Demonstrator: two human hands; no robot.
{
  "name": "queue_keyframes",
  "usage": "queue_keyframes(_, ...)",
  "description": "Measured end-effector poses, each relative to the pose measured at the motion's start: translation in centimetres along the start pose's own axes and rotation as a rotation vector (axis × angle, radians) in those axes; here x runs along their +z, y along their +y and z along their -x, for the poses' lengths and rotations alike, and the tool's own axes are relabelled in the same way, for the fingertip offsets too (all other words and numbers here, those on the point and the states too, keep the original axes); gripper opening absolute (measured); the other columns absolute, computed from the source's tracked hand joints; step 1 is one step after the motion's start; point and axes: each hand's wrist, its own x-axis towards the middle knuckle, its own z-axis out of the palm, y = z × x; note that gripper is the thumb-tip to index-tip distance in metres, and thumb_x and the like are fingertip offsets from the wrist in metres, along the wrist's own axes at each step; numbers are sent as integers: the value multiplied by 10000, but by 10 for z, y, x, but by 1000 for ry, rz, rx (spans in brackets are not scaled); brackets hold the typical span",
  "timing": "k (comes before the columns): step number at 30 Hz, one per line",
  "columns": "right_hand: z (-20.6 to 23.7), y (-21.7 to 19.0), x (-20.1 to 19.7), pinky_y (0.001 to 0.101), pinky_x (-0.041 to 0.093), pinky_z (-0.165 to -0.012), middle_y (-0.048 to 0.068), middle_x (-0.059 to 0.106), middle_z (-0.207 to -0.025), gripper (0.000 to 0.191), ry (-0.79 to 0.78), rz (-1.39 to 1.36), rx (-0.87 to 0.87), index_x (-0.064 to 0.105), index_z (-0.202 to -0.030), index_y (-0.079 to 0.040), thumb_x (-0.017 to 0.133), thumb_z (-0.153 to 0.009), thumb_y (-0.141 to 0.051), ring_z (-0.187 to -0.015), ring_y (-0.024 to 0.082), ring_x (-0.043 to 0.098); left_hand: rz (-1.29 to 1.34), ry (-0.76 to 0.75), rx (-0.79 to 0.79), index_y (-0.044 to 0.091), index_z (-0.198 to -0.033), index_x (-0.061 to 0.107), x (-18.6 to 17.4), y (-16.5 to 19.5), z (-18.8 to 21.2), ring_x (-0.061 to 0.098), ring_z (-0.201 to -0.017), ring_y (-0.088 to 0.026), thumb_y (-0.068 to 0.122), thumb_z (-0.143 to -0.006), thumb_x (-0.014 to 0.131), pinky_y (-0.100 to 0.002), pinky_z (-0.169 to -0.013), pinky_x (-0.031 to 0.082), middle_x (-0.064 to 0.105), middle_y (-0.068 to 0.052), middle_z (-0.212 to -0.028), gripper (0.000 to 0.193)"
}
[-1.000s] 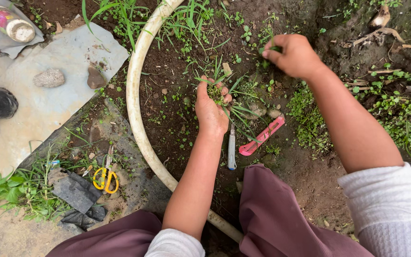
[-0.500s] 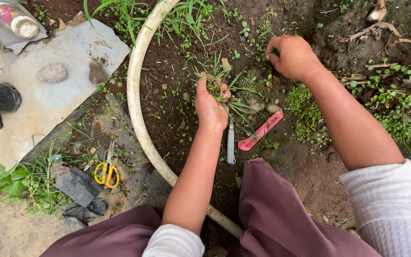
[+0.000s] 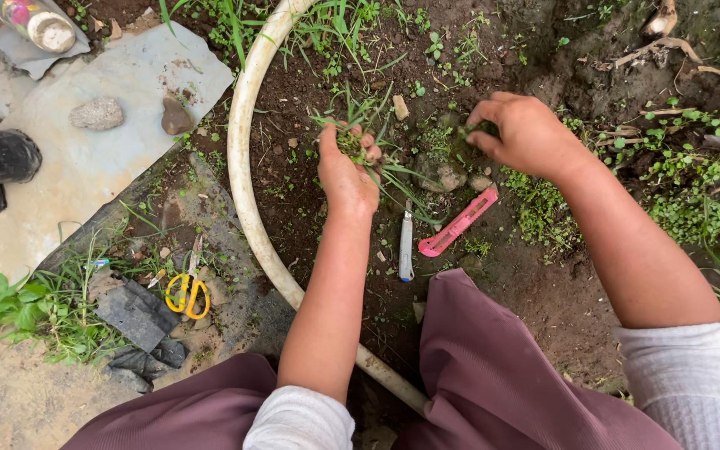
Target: The person sits beside a circular soil seedbed and pulls small weeds out of the soil by hand, gathering the pulled weeds in one hand and tossing them aside. They occasionally use a small knife to cut or pry weeds near the soil and move rocks aside while clearing the bed.
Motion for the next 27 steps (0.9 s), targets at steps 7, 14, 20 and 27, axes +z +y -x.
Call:
queue_keyframes(7, -17, -18, 3, 488, 533, -755, 221, 684, -920, 346, -90, -276, 468, 698, -1143, -61, 752, -953, -345, -830, 395, 657, -10, 58, 48, 110, -1006, 487, -4, 22, 2, 487, -671, -135, 360, -1033, 534, -284, -512, 370, 523, -26, -849, 256)
queue_keyframes(14, -18, -15, 23, 429, 544, -805, 161, 708, -994, 238, -28, -220, 166, 714, -1070, -54, 752, -956, -259, -890, 323, 685, 5, 38, 56, 120, -1007, 484, -8, 27, 5, 499, -665, -138, 355, -1032, 535, -286, -513, 382, 531, -23, -835, 241)
queue_keyframes(20, -4, -13, 10, 432, 532, -791, 123, 699, -995, 237, -80, -533, 405, 690, -1135, -82, 706, -1014, -285, -897, 343, 656, 6, 50, 60, 126, -999, 490, -12, 30, 8, 505, -650, -136, 347, -1033, 540, -283, -503, 386, 546, -25, -831, 230)
queue_keyframes(27, 8, -31, 25, 456, 549, -916, 109, 617, -972, 212, 15, 82, -38, 717, -1057, -107, 771, -863, -173, -997, 342, 650, -9, 67, 57, 109, -1009, 505, -13, 30, 12, 511, -655, -139, 335, -1033, 546, -287, -503, 400, 542, -35, -834, 231)
